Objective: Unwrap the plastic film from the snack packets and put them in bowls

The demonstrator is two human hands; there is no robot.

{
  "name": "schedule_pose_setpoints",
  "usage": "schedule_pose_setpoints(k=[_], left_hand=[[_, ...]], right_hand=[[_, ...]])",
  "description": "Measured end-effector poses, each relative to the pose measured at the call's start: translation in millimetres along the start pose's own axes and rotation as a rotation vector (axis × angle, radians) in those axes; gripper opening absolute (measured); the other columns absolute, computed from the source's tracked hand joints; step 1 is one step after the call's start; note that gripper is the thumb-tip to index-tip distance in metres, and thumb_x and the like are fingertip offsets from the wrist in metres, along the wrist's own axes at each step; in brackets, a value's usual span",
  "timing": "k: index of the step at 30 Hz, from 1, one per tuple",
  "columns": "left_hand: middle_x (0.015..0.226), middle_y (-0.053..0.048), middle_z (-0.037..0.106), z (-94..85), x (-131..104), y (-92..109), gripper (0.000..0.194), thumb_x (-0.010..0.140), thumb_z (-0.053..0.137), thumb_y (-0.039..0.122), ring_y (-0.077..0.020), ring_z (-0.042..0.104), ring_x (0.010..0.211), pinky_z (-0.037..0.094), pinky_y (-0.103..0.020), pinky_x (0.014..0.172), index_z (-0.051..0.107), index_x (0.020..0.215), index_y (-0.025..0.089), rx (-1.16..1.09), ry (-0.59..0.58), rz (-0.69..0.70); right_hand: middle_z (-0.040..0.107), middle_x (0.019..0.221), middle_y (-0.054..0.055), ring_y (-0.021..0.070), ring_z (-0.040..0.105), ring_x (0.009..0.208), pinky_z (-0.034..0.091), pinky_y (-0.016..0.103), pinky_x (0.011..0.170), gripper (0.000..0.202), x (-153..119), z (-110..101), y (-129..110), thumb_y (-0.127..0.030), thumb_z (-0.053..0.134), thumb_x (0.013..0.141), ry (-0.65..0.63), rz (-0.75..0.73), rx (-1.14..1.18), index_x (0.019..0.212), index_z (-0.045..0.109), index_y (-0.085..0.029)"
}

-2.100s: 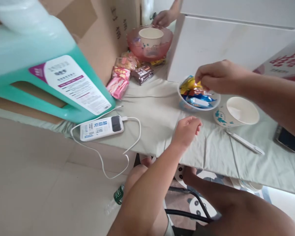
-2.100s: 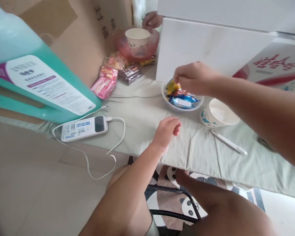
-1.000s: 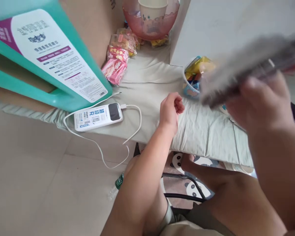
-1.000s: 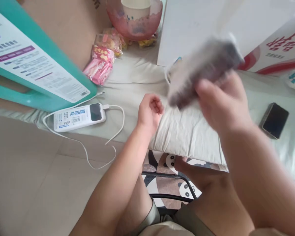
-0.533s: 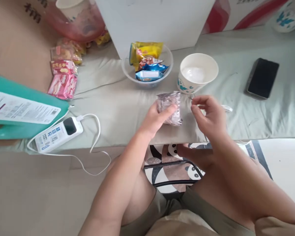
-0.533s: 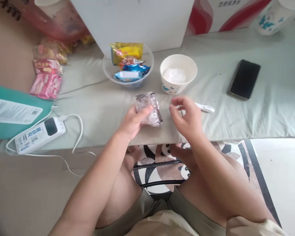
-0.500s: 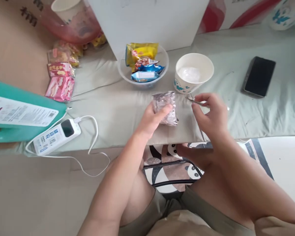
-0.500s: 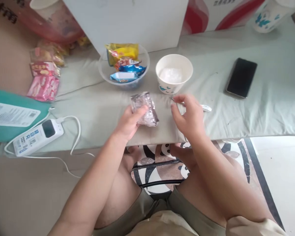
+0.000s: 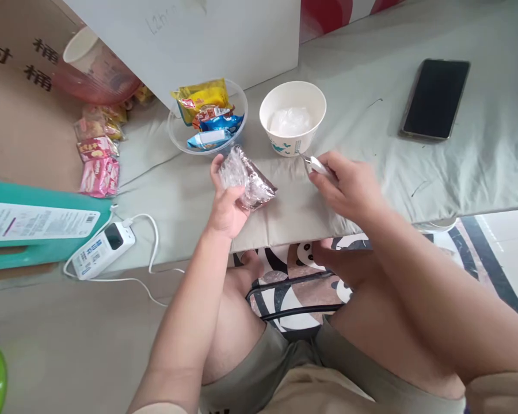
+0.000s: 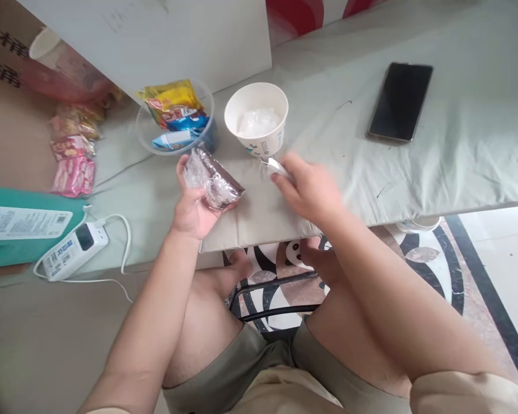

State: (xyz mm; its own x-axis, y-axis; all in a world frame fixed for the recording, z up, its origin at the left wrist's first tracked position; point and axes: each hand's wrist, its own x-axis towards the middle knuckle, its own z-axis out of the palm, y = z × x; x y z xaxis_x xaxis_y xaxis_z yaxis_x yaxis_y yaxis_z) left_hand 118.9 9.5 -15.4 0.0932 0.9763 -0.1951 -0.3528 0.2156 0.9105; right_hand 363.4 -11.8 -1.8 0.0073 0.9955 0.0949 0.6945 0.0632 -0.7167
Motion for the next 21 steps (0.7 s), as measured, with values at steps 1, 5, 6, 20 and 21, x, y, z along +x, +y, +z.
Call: schedule_pose_setpoints(k=[1, 5, 6, 20, 21], left_hand=[[0.127, 0.004, 0.065, 1.1, 0.6, -3.9, 0.073, 0.063, 0.085, 0.029, -0.0227, 0.067, 0.110, 0.061, -0.038, 0.087, 0.051, 0.126, 0.045, -0.017, -0.006, 0.026], [0.121, -0.001, 0.064, 0.0, 5.7, -19.4, 0.079, 0.061, 0.091, 0.042, -0.0249, 0.067, 0.110, 0.059, -0.038, 0.090, 0.051, 0.128, 0.040, 0.105, -0.125, 0.175], [0.120, -0.002, 0.063, -1.1, 6.5, -22.5, 0.080, 0.061, 0.091, 0.048, -0.0256, 0.067, 0.110, 0.058, -0.038, 0.092, 0.052, 0.129, 0.039, 0.153, -0.159, 0.206], [0.135, -0.009, 0.056, -1.9, 2.1, -59.5, 0.076, 0.089, 0.063, 0.068, -0.0302, 0.062, 0.128, 0.052, -0.049, 0.108, 0.029, 0.152, 0.040, 0.705, -0.082, 0.705], [0.133, -0.009, 0.057, -0.5, 1.1, -60.7, 0.076, 0.091, 0.062, 0.067, -0.0298, 0.063, 0.127, 0.052, -0.050, 0.107, 0.027, 0.153, 0.041, 0.699, -0.069, 0.714]], right_hand=[[0.058, 0.069, 0.001, 0.0188, 0.051, 0.064, 0.036, 0.032, 0.062, 0.020, -3.8, 0.8, -7.3, -0.042, 0.057, 0.092, -0.032, -0.007, 0.082, 0.090, 0.060, -0.023], [0.054, 0.069, -0.001, 0.0141, 0.048, 0.060, 0.036, 0.029, 0.059, 0.028, -14.5, 8.2, -31.1, -0.044, 0.044, 0.100, -0.206, 0.061, 0.487, 0.086, 0.055, -0.023], [0.054, 0.069, -0.002, 0.0131, 0.048, 0.058, 0.036, 0.029, 0.057, 0.029, -15.8, 10.4, -34.8, -0.043, 0.041, 0.101, -0.250, 0.104, 0.577, 0.086, 0.055, -0.023], [0.061, 0.077, 0.000, 0.0141, 0.059, 0.066, 0.044, 0.028, 0.061, 0.029, -25.8, 28.7, -43.4, -0.045, 0.051, 0.101, -0.054, 0.081, 0.544, 0.085, 0.062, -0.023], [0.060, 0.075, 0.000, 0.0139, 0.058, 0.067, 0.043, 0.028, 0.061, 0.027, -27.2, 26.5, -44.9, -0.043, 0.052, 0.101, -0.020, 0.066, 0.526, 0.088, 0.064, -0.023]])
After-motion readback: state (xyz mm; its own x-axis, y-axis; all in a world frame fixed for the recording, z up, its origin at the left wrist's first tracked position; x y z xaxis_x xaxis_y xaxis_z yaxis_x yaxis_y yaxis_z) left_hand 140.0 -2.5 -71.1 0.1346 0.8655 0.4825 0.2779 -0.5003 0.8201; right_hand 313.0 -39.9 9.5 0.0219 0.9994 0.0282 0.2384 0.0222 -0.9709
